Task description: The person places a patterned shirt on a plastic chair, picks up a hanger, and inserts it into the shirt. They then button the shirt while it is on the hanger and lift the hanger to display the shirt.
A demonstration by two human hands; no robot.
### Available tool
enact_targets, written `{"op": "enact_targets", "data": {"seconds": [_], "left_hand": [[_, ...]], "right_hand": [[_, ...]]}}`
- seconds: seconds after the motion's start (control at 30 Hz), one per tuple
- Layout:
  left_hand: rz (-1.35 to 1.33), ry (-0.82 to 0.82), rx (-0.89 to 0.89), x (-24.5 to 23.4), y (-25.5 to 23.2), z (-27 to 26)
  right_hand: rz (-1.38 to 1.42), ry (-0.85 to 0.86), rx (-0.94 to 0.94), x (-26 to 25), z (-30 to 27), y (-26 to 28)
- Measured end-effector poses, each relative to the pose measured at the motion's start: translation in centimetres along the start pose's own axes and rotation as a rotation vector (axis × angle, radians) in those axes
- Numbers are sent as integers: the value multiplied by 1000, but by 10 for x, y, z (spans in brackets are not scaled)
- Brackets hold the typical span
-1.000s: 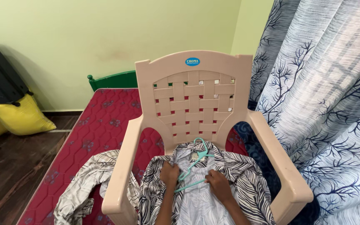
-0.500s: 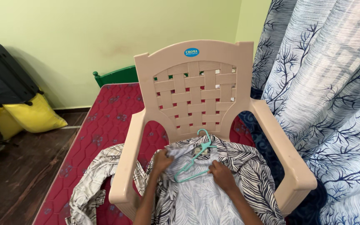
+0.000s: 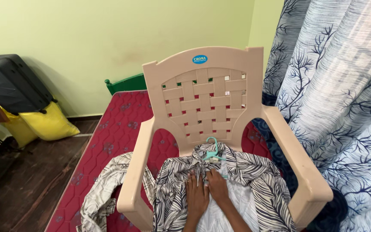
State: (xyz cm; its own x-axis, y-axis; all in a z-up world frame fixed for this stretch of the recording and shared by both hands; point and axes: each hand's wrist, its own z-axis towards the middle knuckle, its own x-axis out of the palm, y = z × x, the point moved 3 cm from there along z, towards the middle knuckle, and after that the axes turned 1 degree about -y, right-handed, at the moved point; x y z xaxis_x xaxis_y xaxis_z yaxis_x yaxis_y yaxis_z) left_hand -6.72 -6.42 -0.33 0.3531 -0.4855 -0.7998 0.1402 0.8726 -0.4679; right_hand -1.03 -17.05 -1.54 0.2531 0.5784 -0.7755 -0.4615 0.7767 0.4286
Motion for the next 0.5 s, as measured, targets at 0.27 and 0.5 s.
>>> {"op": "enact_targets", "data": {"seconds": [0.27,0.5], "left_hand": [[118,6,2,-13,-12,-18],[137,-181,180,11,-2,-35]], "right_hand": [[235,-107,23,-42,-19,14],[-162,-209,63,-105,-31,-10]]}}
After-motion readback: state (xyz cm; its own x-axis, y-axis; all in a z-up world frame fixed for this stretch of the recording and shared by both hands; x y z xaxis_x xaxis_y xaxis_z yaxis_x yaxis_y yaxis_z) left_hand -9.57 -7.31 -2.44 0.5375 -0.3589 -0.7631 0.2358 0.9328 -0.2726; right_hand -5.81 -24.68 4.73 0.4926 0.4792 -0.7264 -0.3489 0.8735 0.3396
